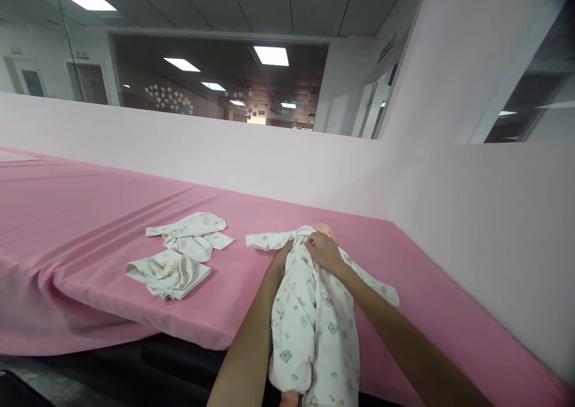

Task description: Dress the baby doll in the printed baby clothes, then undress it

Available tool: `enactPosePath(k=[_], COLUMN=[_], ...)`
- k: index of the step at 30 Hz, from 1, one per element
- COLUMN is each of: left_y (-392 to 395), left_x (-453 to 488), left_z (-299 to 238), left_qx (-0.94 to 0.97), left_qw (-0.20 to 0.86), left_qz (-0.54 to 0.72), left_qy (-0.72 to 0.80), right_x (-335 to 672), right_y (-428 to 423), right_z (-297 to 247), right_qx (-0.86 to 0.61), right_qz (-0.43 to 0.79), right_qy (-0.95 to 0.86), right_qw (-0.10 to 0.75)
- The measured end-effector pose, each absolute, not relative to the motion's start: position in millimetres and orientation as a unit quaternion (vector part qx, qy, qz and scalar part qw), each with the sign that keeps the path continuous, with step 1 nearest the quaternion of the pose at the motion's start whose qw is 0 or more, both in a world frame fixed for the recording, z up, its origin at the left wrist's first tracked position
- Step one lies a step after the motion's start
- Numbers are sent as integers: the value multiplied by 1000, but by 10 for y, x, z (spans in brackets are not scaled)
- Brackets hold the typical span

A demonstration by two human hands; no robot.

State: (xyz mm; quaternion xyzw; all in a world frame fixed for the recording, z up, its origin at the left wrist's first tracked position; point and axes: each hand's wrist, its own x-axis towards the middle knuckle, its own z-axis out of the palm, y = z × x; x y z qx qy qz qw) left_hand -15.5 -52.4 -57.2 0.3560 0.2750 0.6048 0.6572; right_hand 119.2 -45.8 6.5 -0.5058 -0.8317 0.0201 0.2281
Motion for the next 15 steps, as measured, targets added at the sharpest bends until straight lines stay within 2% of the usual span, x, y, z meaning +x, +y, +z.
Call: enactPosePath(k=[4, 9, 15], left_y=[-588, -651, -691], left_x=[-163, -160, -134], left_z=[-569, -566, -546], left_qx=[359, 380, 403], left_qw=[654, 637, 608], left_qz=[599, 582, 569], left_qy=[292, 334, 379], right_x=[1735, 2377, 2490], right_y=[-592, -750, -764], right_z=[-50, -244, -490], right_qx=[-497, -479, -451], right_qz=[108, 246, 323], right_qy=[-816, -799, -776], right_qw=[275, 268, 300])
